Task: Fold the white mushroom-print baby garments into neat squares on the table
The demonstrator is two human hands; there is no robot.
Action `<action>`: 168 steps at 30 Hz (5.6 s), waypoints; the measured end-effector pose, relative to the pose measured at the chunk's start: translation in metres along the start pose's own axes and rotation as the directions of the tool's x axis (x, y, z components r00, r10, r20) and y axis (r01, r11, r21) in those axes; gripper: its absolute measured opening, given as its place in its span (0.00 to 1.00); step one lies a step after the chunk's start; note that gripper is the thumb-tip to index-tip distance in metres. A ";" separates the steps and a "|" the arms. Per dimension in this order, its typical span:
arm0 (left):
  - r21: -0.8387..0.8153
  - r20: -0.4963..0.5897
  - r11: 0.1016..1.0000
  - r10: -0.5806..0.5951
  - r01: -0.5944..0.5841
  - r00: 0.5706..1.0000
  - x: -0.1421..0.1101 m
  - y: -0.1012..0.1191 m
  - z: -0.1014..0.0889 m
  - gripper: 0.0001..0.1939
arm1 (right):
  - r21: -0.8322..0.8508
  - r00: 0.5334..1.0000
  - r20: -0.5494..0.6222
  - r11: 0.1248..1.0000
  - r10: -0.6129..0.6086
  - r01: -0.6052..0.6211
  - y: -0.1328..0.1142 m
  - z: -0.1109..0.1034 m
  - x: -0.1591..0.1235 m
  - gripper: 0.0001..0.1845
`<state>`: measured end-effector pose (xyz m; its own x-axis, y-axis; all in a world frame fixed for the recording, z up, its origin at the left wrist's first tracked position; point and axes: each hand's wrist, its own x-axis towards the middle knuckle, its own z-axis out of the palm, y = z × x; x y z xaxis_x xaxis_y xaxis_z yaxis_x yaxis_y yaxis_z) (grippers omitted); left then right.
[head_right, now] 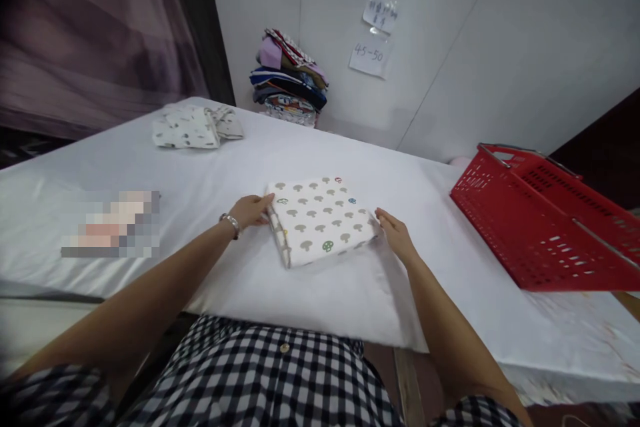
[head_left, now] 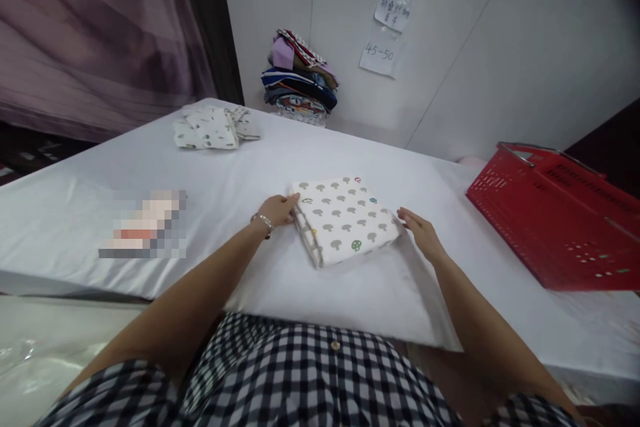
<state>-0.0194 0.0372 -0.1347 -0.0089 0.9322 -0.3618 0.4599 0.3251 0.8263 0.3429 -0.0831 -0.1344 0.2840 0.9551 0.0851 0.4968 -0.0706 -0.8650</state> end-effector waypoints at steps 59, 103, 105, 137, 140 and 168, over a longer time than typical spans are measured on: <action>0.256 -0.059 0.838 0.511 -0.482 0.857 -0.051 -0.005 -0.002 0.10 | -0.273 0.973 0.151 0.939 -0.174 0.210 0.004 0.014 -0.011 0.24; 0.099 -0.239 0.983 0.174 -0.155 0.955 0.010 -0.016 0.005 0.19 | -0.342 0.966 0.256 0.934 -0.017 0.107 -0.052 0.100 0.097 0.38; 0.013 -0.184 0.989 0.146 -0.146 0.972 -0.003 -0.020 0.000 0.17 | -0.317 0.978 0.205 0.948 0.032 0.035 -0.044 0.079 0.085 0.39; 0.207 0.064 0.968 0.130 -0.141 0.989 -0.086 -0.023 0.023 0.20 | -0.123 0.913 0.179 0.929 0.366 -0.349 -0.021 0.031 0.052 0.41; 0.022 0.152 0.999 0.040 -0.044 0.988 -0.082 -0.025 0.026 0.22 | 0.061 0.861 0.295 0.891 0.415 -0.451 -0.023 0.035 0.069 0.45; 0.490 -0.131 0.805 0.449 -0.336 0.884 -0.088 -0.037 0.024 0.37 | 0.378 0.626 0.757 0.654 0.190 -0.655 -0.013 0.019 0.051 0.27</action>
<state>-0.0145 -0.0609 -0.1435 0.0820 0.9908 0.1080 0.8078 -0.1296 0.5750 0.3350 -0.0284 -0.1289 -0.3486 0.8021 -0.4848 -0.1716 -0.5632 -0.8083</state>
